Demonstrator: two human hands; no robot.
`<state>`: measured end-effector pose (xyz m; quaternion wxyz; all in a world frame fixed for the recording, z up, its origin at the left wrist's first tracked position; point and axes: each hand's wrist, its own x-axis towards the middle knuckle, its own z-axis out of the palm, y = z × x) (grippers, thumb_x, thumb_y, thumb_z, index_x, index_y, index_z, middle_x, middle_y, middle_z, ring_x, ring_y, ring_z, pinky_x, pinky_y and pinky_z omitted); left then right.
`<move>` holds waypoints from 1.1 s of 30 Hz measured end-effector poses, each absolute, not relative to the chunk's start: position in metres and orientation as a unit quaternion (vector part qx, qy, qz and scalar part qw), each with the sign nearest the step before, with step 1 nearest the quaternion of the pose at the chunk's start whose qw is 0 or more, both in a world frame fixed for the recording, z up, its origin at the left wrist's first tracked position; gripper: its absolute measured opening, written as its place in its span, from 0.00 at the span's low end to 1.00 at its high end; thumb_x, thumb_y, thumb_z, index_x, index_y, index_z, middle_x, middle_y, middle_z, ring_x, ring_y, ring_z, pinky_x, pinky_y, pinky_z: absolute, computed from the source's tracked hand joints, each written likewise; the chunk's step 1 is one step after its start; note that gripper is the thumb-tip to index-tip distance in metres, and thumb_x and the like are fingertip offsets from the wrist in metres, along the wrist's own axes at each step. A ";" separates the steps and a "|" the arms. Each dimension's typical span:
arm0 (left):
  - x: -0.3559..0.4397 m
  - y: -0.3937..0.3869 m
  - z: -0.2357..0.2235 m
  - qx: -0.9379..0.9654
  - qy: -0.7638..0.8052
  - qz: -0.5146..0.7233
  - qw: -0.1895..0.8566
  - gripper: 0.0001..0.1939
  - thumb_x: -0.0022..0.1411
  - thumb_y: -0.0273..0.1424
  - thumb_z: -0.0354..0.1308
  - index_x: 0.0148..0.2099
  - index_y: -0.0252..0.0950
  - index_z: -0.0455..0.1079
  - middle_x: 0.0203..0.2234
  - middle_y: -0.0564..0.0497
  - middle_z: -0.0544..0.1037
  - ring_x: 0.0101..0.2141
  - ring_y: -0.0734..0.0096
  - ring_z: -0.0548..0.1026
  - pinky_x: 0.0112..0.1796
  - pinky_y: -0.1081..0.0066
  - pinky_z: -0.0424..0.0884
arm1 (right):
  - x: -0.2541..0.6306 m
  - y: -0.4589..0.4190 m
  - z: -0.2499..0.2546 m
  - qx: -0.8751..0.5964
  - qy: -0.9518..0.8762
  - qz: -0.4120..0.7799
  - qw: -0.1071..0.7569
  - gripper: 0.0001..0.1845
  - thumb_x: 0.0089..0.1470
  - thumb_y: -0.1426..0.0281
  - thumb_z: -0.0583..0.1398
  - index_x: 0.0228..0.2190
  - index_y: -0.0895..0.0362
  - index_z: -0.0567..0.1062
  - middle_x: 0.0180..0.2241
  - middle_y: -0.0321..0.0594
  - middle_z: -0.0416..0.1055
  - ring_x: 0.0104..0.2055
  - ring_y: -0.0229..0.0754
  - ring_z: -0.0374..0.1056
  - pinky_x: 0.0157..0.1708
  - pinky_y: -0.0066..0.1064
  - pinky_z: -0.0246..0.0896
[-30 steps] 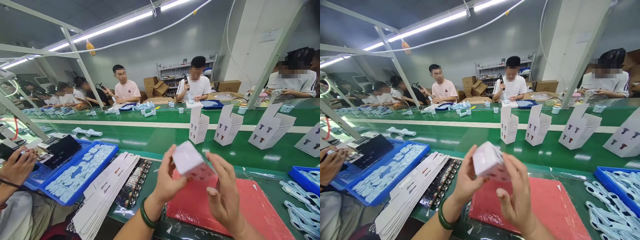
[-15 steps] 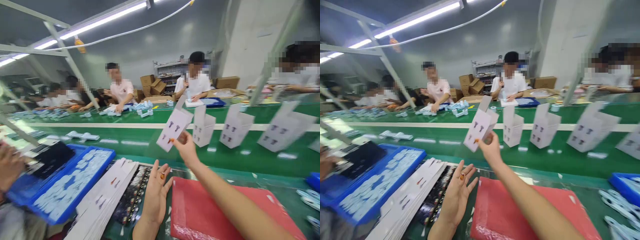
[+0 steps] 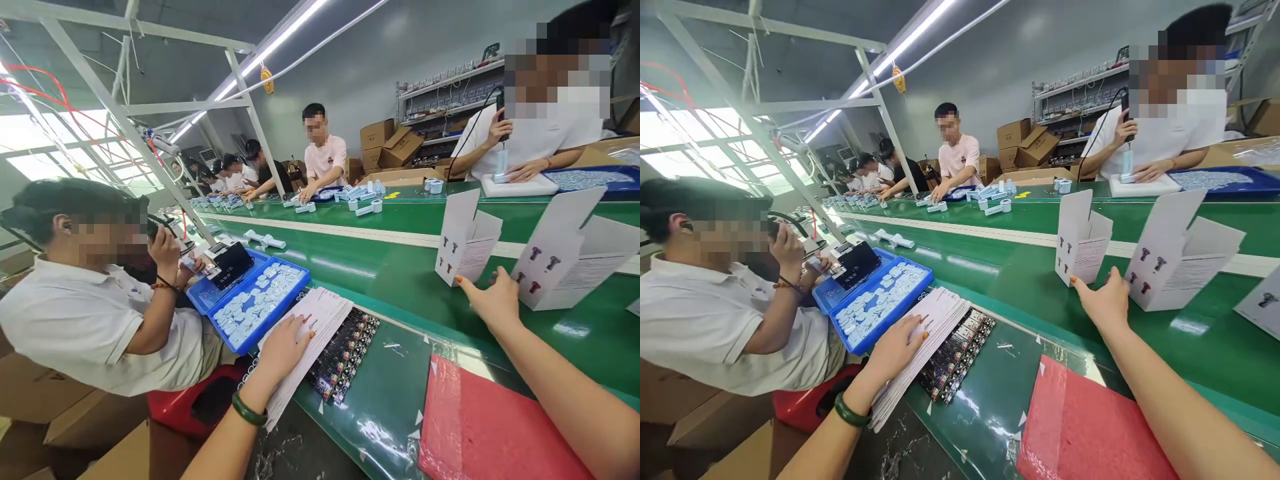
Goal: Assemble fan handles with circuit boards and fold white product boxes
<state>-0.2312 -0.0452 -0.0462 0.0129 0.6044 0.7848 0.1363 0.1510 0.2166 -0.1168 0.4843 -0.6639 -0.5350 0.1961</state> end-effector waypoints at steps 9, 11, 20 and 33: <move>-0.232 -0.046 -0.040 0.647 0.744 0.162 -0.047 0.27 0.64 0.23 0.49 0.65 0.35 0.64 0.45 0.36 0.80 0.43 0.54 0.79 0.43 0.59 0.75 | 0.113 0.117 -0.078 -0.491 -0.578 0.470 0.451 0.24 0.50 0.59 0.64 0.47 0.56 0.75 0.48 0.51 0.76 0.49 0.53 0.73 0.55 0.48 0.65; -0.227 -0.052 -0.030 0.671 0.718 0.175 -0.064 0.27 0.62 0.21 0.49 0.62 0.38 0.68 0.50 0.38 0.78 0.49 0.53 0.76 0.47 0.58 0.74 | 0.101 0.089 -0.065 -0.432 -0.573 0.550 0.426 0.26 0.51 0.55 0.65 0.48 0.56 0.74 0.46 0.51 0.78 0.48 0.53 0.75 0.51 0.48 0.69; -0.135 -0.071 -0.005 0.819 0.477 0.315 -0.038 0.27 0.63 0.23 0.56 0.62 0.51 0.69 0.62 0.46 0.70 0.66 0.48 0.59 0.65 0.42 0.51 | 0.104 -0.004 -0.013 -0.165 -0.421 0.809 0.375 0.25 0.58 0.62 0.63 0.56 0.52 0.70 0.52 0.44 0.75 0.47 0.44 0.75 0.47 0.37 0.72; -0.100 0.004 0.053 0.821 0.480 0.302 0.070 0.21 0.65 0.41 0.58 0.58 0.42 0.72 0.37 0.49 0.78 0.36 0.65 0.75 0.39 0.68 0.71 | 0.143 -0.031 -0.025 -0.237 -0.445 0.744 0.439 0.21 0.45 0.65 0.71 0.42 0.52 0.75 0.38 0.36 0.76 0.39 0.42 0.73 0.34 0.30 0.69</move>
